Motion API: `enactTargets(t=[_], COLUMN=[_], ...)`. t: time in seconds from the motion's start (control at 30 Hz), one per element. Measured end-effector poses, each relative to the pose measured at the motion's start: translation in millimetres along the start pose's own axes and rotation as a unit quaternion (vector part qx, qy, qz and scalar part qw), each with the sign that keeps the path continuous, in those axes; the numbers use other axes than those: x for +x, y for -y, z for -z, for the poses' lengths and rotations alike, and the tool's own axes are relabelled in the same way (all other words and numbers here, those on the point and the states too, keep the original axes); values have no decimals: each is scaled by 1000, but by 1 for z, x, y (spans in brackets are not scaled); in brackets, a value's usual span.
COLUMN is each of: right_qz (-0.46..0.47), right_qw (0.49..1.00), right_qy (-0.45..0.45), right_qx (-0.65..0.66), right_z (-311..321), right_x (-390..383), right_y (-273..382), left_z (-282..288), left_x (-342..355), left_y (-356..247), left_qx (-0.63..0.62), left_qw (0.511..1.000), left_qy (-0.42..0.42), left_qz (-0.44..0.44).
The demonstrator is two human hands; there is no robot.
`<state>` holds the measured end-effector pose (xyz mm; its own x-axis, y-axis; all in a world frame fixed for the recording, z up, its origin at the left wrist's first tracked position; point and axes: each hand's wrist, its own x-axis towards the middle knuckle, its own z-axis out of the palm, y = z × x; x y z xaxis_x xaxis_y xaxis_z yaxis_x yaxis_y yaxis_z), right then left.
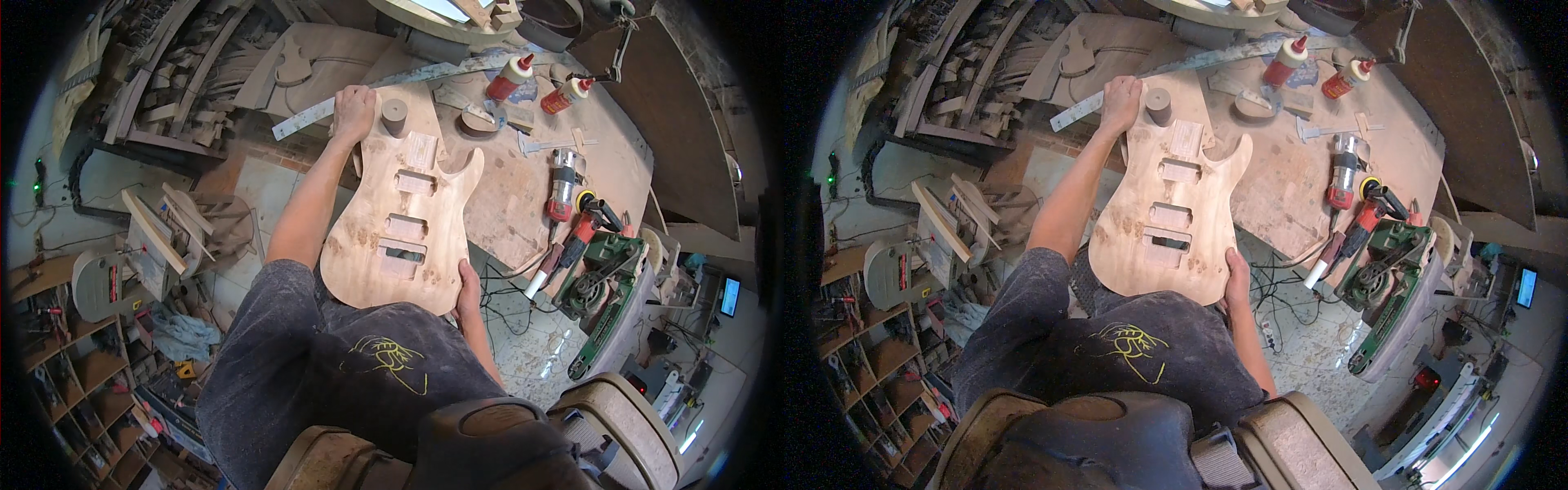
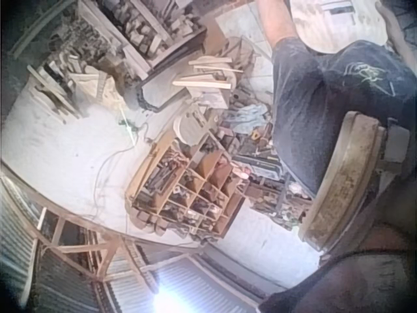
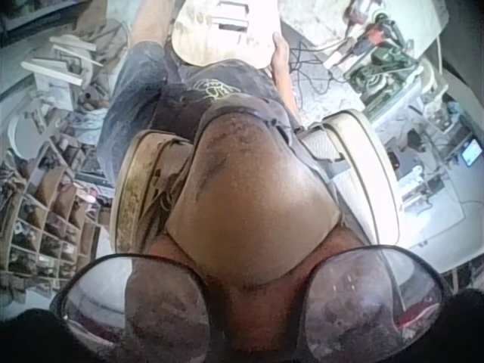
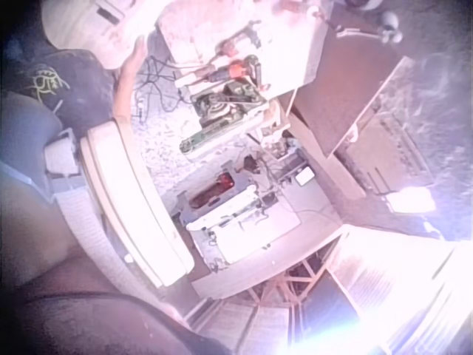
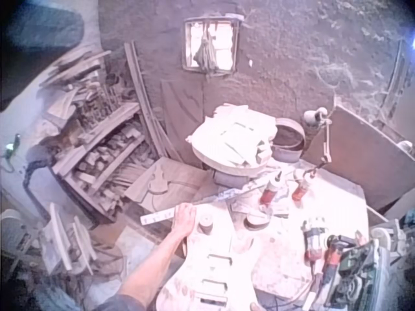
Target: The person sands a wooden guitar body using a sanding block, turning the body over and inspecting the edges while working at a crowded workbench.
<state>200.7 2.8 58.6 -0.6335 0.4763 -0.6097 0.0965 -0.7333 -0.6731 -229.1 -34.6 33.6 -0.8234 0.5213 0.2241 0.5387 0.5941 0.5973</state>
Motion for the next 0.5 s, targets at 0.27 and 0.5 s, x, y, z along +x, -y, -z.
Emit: enactTargets(t=[0.27, 0.5], right_qz=[-3, -1], right_qw=[1000, 1000], right_qy=[6, 8], right_qx=[10, 8], right_z=[-4, -4], right_x=[0, 2], right_y=[1, 0], left_z=[3, 5], left_x=[3, 5], left_y=[1, -2], left_qx=[25, 33], left_qw=[1000, 999], left_qy=[15, 21], left_qz=[4, 9])
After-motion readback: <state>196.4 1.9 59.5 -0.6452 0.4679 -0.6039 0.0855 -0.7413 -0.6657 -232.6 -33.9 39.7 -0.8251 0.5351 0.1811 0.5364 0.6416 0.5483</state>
